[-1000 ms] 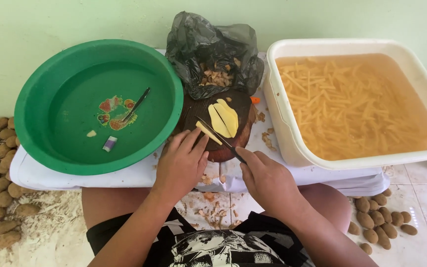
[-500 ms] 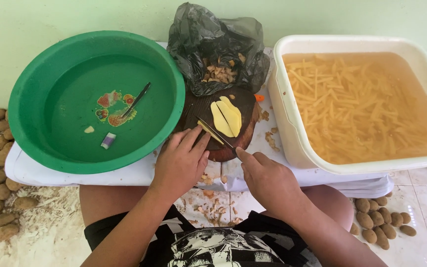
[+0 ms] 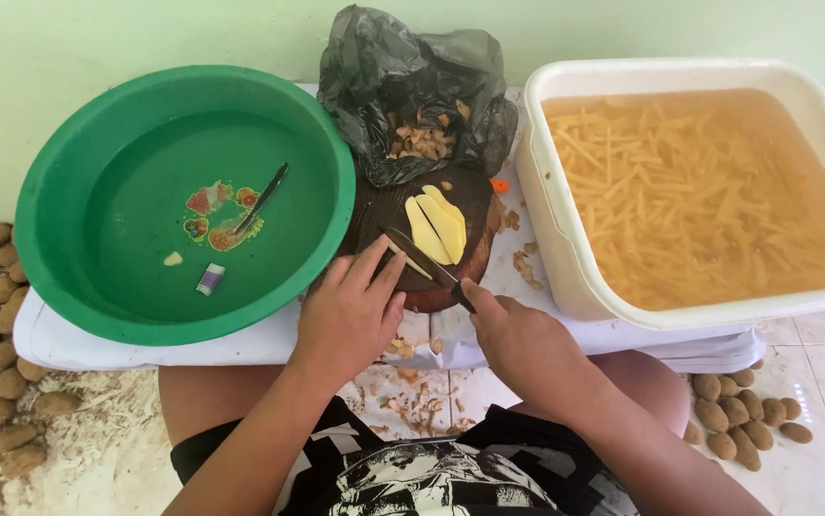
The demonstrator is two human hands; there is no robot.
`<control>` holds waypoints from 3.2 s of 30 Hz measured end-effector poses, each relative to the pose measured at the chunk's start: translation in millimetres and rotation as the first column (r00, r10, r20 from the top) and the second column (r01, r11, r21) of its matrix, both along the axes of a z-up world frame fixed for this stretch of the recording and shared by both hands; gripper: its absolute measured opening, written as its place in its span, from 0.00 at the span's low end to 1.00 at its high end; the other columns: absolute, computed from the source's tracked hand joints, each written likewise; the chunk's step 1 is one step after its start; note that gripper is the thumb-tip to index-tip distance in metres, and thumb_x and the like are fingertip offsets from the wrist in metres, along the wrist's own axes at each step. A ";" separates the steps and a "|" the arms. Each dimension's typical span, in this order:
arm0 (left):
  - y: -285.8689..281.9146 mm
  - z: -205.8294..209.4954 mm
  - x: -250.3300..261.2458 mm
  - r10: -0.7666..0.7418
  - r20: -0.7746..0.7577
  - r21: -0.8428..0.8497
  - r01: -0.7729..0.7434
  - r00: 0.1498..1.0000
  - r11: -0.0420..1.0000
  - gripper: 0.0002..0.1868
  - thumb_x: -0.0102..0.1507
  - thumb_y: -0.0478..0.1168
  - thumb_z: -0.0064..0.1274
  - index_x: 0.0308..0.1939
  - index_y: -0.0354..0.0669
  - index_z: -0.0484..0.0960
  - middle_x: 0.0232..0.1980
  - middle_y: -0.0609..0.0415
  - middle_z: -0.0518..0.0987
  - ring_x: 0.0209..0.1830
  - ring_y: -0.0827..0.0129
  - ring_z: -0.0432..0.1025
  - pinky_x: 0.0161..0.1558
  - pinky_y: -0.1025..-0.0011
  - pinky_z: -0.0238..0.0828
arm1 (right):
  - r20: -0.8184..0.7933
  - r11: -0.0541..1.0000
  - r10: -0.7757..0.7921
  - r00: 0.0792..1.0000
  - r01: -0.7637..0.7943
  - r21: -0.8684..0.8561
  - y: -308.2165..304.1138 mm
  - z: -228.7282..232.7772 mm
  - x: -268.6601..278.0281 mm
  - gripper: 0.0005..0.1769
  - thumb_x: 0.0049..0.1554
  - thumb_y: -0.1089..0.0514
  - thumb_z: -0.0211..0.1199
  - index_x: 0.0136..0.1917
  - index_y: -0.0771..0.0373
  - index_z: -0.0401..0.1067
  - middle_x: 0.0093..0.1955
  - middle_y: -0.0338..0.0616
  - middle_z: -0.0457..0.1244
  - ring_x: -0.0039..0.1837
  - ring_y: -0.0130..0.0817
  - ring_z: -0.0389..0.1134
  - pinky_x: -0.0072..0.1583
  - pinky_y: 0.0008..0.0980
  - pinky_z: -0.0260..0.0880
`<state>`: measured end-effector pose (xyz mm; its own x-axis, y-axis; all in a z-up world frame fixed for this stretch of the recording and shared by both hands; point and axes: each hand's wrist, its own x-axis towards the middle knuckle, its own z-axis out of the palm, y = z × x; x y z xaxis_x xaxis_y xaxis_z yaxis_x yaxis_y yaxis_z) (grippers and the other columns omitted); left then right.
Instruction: Slicing peeled potatoes into thin strips for french fries and placing them in water.
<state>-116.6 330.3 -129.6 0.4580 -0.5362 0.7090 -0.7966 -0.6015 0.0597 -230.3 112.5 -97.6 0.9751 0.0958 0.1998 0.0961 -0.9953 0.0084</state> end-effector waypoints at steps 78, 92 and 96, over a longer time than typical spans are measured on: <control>-278.8 155.1 70.1 0.055 -0.616 0.763 0.578 0.786 0.289 0.23 0.60 0.39 0.55 0.59 0.67 0.83 0.59 0.68 0.77 0.56 0.67 0.72 0.47 0.66 0.72 | -0.289 0.321 -0.726 0.624 0.679 0.660 -151.8 141.0 -16.0 0.24 0.59 0.54 0.49 0.67 0.54 0.69 0.41 0.38 0.66 0.39 0.36 0.63 0.43 0.38 0.61; -281.9 137.9 94.6 -0.131 -0.793 0.444 0.712 0.595 0.543 0.13 0.63 0.43 0.57 0.52 0.61 0.83 0.52 0.67 0.82 0.54 0.72 0.73 0.51 0.67 0.68 | -0.336 0.300 -0.696 0.634 0.682 0.667 -156.2 147.0 -17.5 0.24 0.59 0.55 0.48 0.68 0.53 0.70 0.40 0.40 0.65 0.41 0.34 0.63 0.49 0.35 0.64; -273.6 144.7 90.4 -0.151 -0.819 0.384 0.726 0.553 0.571 0.07 0.68 0.43 0.51 0.48 0.59 0.81 0.53 0.66 0.80 0.52 0.72 0.72 0.49 0.68 0.67 | -0.333 0.286 -0.695 0.637 0.670 0.685 -154.8 148.0 -17.8 0.24 0.58 0.57 0.48 0.66 0.54 0.70 0.39 0.39 0.64 0.39 0.32 0.62 0.46 0.33 0.63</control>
<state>-26.2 56.7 15.2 0.1544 -0.9475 -0.2800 -0.8525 -0.2710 0.4470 -248.1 -42.2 50.4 0.6090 -0.7825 -0.1295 -0.6092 -0.3569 -0.7081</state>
